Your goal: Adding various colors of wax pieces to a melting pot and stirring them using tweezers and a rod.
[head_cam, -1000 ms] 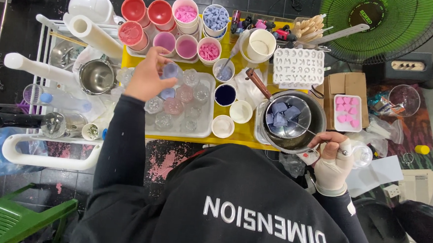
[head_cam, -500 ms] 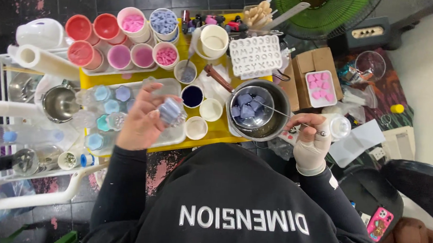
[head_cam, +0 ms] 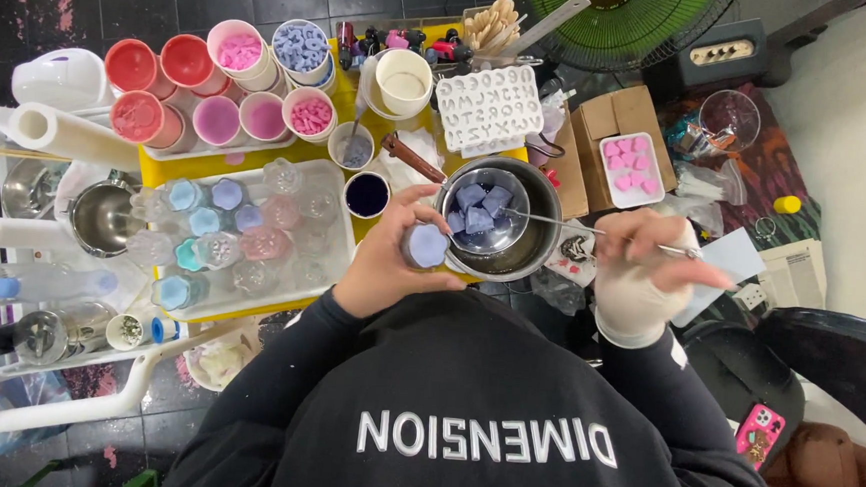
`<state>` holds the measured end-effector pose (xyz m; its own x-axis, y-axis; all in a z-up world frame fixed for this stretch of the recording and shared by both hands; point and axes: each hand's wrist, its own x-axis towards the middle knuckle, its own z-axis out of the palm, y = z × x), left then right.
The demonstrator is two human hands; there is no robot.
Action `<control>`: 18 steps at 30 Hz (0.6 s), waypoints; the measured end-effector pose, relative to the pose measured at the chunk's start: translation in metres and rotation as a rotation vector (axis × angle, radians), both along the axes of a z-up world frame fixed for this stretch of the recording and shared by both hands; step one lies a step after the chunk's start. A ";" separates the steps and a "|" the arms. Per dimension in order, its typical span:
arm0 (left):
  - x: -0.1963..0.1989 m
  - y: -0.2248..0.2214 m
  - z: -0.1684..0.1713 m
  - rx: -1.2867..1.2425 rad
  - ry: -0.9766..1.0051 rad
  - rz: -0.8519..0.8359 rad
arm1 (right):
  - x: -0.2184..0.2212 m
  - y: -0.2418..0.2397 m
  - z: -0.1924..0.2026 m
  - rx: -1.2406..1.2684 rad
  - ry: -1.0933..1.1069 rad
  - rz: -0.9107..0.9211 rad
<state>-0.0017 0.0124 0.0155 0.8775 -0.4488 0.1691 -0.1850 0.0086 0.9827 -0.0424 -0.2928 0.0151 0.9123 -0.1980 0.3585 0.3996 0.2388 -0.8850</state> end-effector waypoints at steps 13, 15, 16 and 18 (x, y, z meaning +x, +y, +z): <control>-0.013 -0.031 0.005 0.123 -0.176 0.193 | 0.000 0.029 0.026 0.182 -0.092 0.449; -0.016 -0.032 0.006 0.126 -0.215 0.226 | 0.003 0.027 0.015 0.096 -0.120 0.468; -0.017 -0.032 0.005 0.127 -0.213 0.228 | 0.003 0.029 0.017 0.097 -0.119 0.470; -0.018 -0.033 0.003 0.161 -0.144 0.219 | 0.003 0.032 0.021 0.048 -0.134 0.450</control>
